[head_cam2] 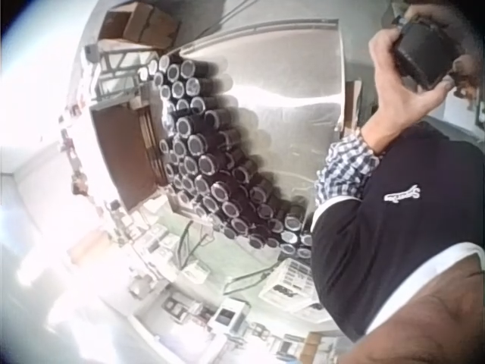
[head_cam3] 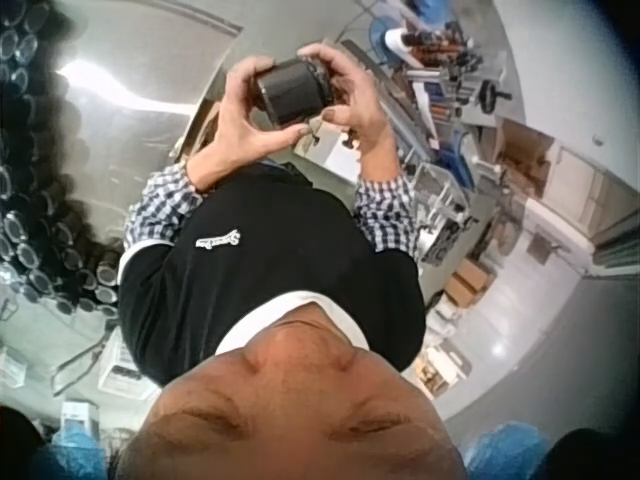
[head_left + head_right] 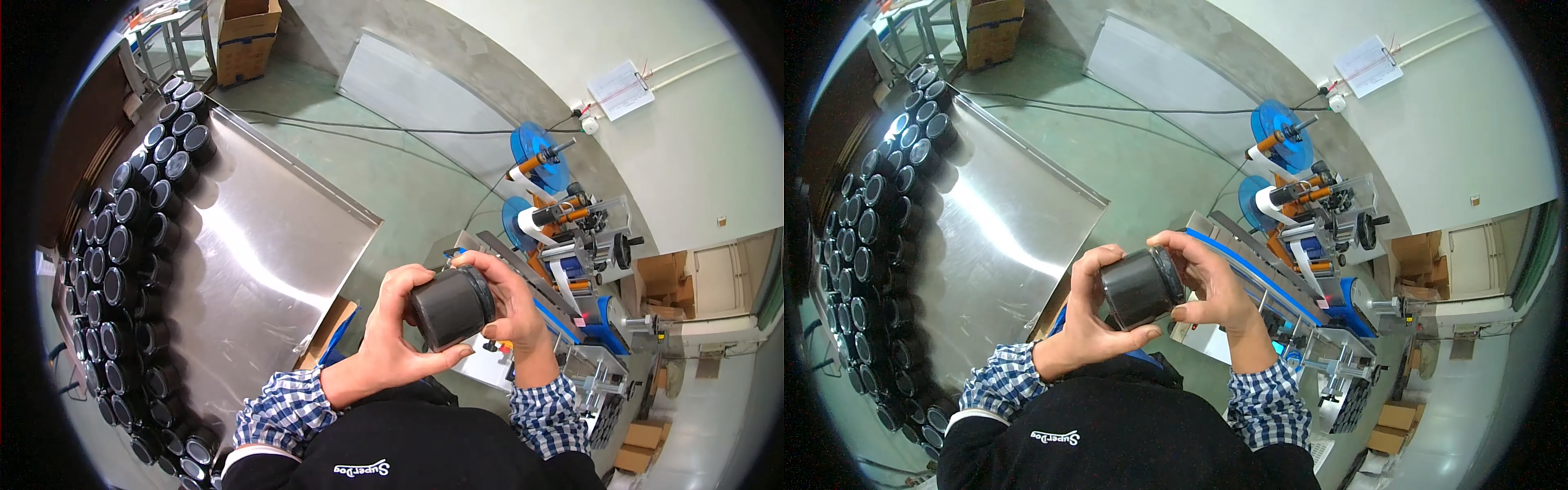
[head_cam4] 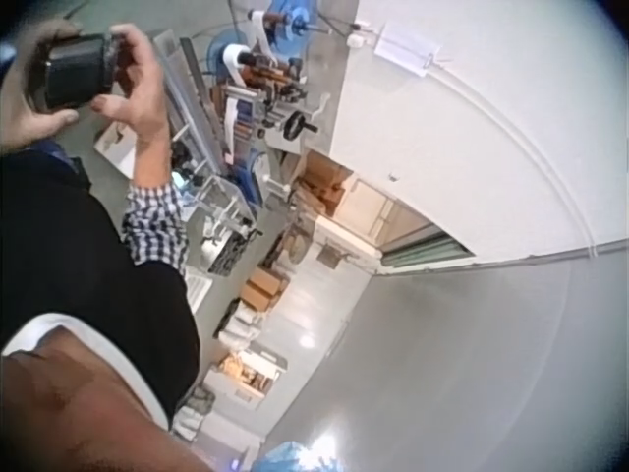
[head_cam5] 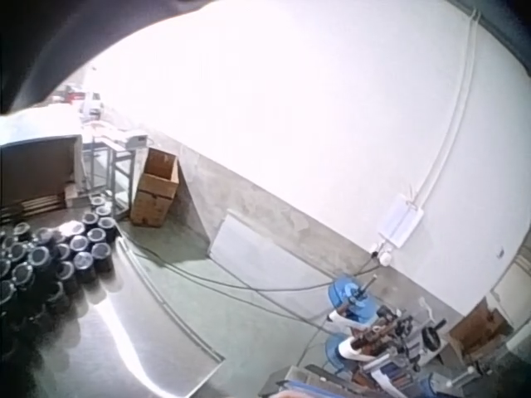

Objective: Placing black jars onto a labeling machine and organizing them.

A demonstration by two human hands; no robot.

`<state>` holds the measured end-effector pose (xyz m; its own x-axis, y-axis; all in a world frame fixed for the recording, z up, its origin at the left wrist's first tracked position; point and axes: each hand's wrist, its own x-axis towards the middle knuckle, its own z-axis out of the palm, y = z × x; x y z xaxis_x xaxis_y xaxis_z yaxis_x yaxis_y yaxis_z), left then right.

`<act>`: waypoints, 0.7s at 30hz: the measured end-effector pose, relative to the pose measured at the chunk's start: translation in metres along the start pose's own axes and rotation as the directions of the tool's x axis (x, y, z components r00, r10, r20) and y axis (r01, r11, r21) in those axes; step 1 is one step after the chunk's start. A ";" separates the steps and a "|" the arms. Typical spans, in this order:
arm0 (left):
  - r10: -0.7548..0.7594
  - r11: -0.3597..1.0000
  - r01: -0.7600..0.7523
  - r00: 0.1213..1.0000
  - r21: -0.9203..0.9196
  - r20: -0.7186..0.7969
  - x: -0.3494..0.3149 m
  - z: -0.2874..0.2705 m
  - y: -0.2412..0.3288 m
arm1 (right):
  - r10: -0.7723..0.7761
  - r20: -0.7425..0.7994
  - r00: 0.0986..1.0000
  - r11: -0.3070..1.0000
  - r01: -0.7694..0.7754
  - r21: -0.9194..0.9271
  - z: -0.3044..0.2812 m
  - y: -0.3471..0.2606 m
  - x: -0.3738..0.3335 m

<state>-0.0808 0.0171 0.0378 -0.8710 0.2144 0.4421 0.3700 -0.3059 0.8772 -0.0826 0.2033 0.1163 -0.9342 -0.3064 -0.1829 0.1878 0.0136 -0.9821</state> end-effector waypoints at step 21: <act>-0.145 0.989 0.141 0.986 -0.044 -0.082 -0.030 -0.014 0.017 | 0.044 0.210 0.977 0.992 -0.067 0.105 0.019 0.014 0.030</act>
<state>-0.0527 -0.0071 0.0369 -0.9388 0.1796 0.2938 0.2288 -0.3126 0.9219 -0.1021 0.1767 0.0979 -0.8406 -0.4984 -0.2122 0.2808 -0.0659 -0.9575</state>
